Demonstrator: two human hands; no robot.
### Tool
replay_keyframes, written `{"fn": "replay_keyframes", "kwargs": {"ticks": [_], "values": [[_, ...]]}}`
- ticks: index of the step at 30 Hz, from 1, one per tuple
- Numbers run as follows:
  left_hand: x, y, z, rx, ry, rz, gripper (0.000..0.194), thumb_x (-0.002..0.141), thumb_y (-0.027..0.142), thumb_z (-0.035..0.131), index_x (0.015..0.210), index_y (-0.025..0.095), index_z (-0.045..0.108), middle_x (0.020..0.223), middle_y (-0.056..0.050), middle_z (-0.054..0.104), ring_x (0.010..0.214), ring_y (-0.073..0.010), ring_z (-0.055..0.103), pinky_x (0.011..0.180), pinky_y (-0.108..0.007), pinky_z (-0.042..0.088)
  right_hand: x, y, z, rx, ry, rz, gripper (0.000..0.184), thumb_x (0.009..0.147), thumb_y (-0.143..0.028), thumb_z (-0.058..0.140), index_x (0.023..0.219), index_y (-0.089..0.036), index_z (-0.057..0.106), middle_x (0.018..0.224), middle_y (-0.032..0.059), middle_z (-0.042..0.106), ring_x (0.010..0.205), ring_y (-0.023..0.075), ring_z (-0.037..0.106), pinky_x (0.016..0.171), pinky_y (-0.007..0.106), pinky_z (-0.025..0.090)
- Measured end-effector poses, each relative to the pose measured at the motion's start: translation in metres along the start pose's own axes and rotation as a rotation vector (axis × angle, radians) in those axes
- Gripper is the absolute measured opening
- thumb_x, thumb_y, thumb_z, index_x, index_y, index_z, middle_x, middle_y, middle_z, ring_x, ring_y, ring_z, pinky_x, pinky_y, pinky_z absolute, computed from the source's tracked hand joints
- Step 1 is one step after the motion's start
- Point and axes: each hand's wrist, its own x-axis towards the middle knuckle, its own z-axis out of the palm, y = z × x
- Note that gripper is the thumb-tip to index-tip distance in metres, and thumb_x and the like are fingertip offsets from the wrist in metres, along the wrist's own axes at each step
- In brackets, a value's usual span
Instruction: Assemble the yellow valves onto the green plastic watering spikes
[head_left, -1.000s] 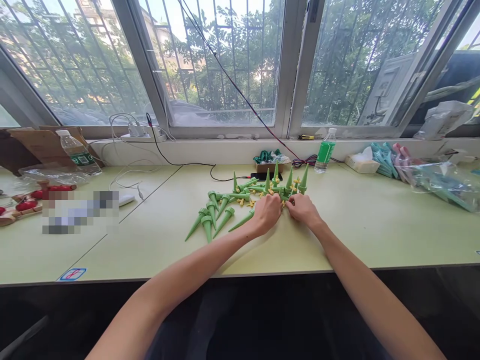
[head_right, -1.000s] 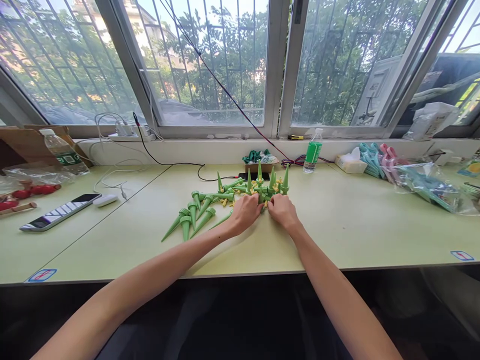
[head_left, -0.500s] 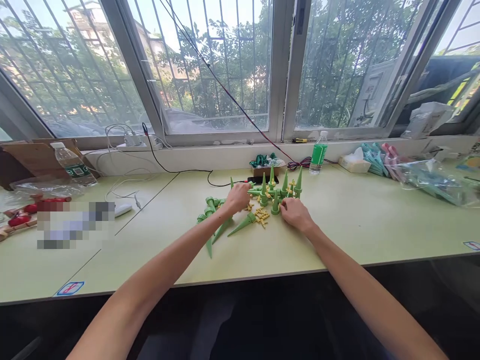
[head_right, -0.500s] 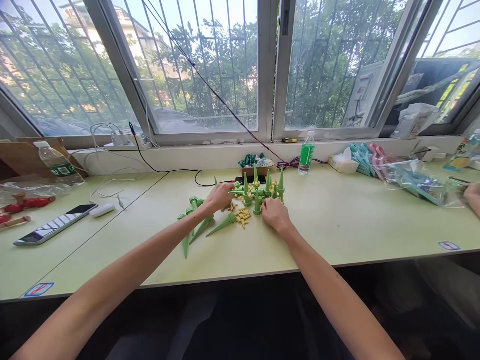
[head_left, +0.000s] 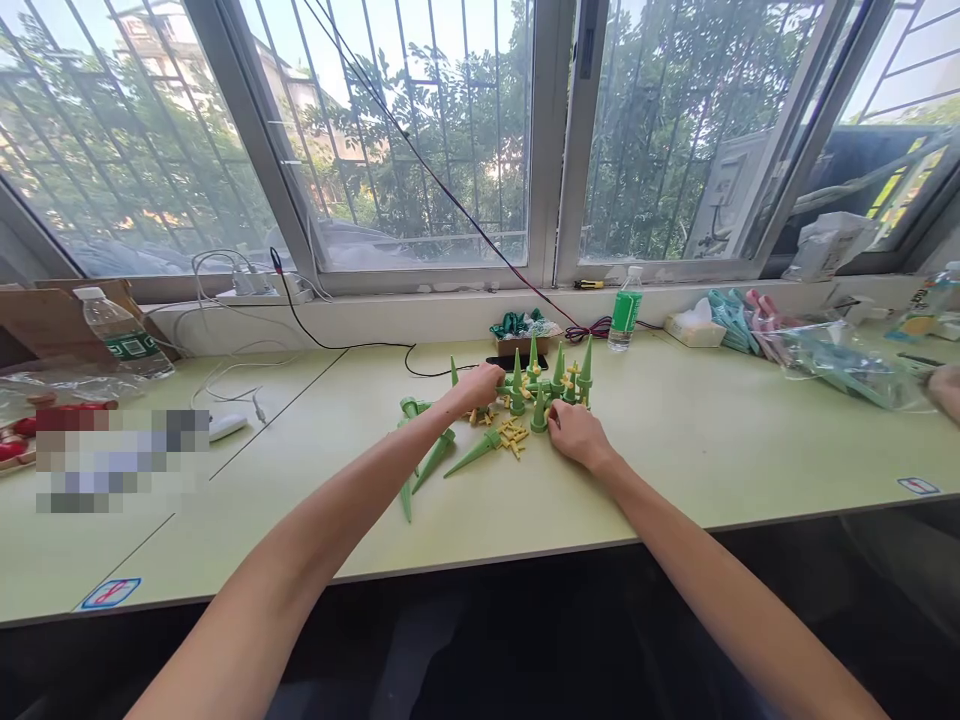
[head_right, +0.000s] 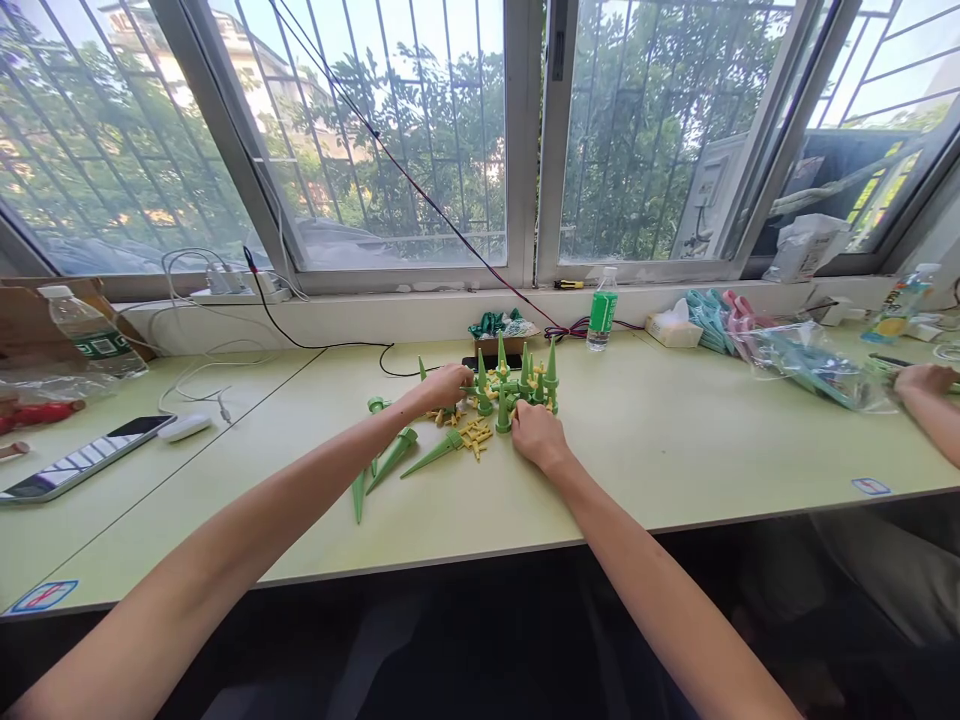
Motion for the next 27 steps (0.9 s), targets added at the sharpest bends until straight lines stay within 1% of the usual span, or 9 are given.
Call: {"fn": "replay_keyframes", "kwargs": {"ticks": [5, 11, 14, 17, 21, 23, 27], "values": [[0.005, -0.006, -0.004, 0.013, 0.028, -0.007, 0.027, 0.075, 0.008, 0.064, 0.099, 0.018, 0.071, 0.106, -0.009, 0.072, 0.094, -0.0212, 0.065, 0.074, -0.025, 0.047, 0.000, -0.001, 0.000, 0.008, -0.013, 0.002, 0.016, 0.096, -0.021, 0.045, 0.102, -0.019, 0.060, 0.104, 0.0095, 0.071, 0.097, 0.0255, 0.067, 0.068, 0.030, 0.040], [0.010, -0.007, -0.008, 0.033, 0.043, -0.028, 0.033, 0.078, 0.012, 0.061, 0.108, 0.020, 0.071, 0.111, -0.009, 0.072, 0.099, -0.0221, 0.066, 0.077, -0.026, 0.049, 0.000, 0.000, 0.001, 0.007, -0.013, 0.006, 0.015, 0.096, -0.021, 0.045, 0.102, -0.019, 0.059, 0.104, 0.0090, 0.071, 0.097, 0.0251, 0.066, 0.067, 0.029, 0.038], [0.011, -0.009, -0.006, 0.041, 0.021, -0.031, 0.033, 0.076, 0.011, 0.062, 0.106, 0.020, 0.072, 0.110, -0.008, 0.072, 0.097, -0.0217, 0.067, 0.077, -0.026, 0.049, 0.000, 0.000, 0.001, 0.001, -0.017, 0.008, 0.014, 0.095, -0.022, 0.046, 0.102, -0.019, 0.059, 0.104, 0.0091, 0.071, 0.097, 0.0250, 0.066, 0.067, 0.029, 0.038], [0.012, -0.012, -0.004, 0.041, -0.030, -0.007, 0.033, 0.071, 0.010, 0.065, 0.101, 0.021, 0.074, 0.104, -0.007, 0.074, 0.092, -0.0206, 0.067, 0.076, -0.025, 0.050, 0.000, 0.000, 0.001, -0.002, -0.018, 0.009, 0.014, 0.095, -0.022, 0.047, 0.103, -0.020, 0.059, 0.104, 0.0090, 0.071, 0.097, 0.0249, 0.066, 0.067, 0.029, 0.037], [0.014, -0.014, -0.007, 0.028, -0.061, 0.016, 0.035, 0.068, 0.011, 0.064, 0.099, 0.021, 0.076, 0.100, -0.005, 0.075, 0.090, -0.0201, 0.068, 0.077, -0.024, 0.052, 0.000, 0.001, 0.002, -0.020, -0.013, 0.003, 0.015, 0.094, -0.022, 0.046, 0.103, -0.020, 0.058, 0.104, 0.0089, 0.071, 0.096, 0.0255, 0.066, 0.066, 0.030, 0.037], [0.016, -0.012, -0.010, 0.019, -0.031, 0.006, 0.034, 0.072, 0.012, 0.060, 0.102, 0.019, 0.076, 0.102, -0.007, 0.075, 0.093, -0.0211, 0.068, 0.082, -0.026, 0.052, 0.000, 0.001, 0.002, -0.026, -0.010, -0.003, 0.015, 0.094, -0.022, 0.046, 0.103, -0.020, 0.058, 0.104, 0.0088, 0.071, 0.096, 0.0255, 0.066, 0.067, 0.030, 0.038], [0.025, -0.006, -0.014, -0.005, 0.046, 0.012, 0.036, 0.083, 0.017, 0.054, 0.113, 0.018, 0.073, 0.114, -0.009, 0.073, 0.108, -0.0231, 0.065, 0.097, -0.030, 0.049, -0.001, -0.001, 0.001, -0.028, -0.012, 0.014, 0.015, 0.094, -0.022, 0.046, 0.103, -0.021, 0.058, 0.104, 0.0085, 0.071, 0.097, 0.0256, 0.067, 0.067, 0.030, 0.038]]}}
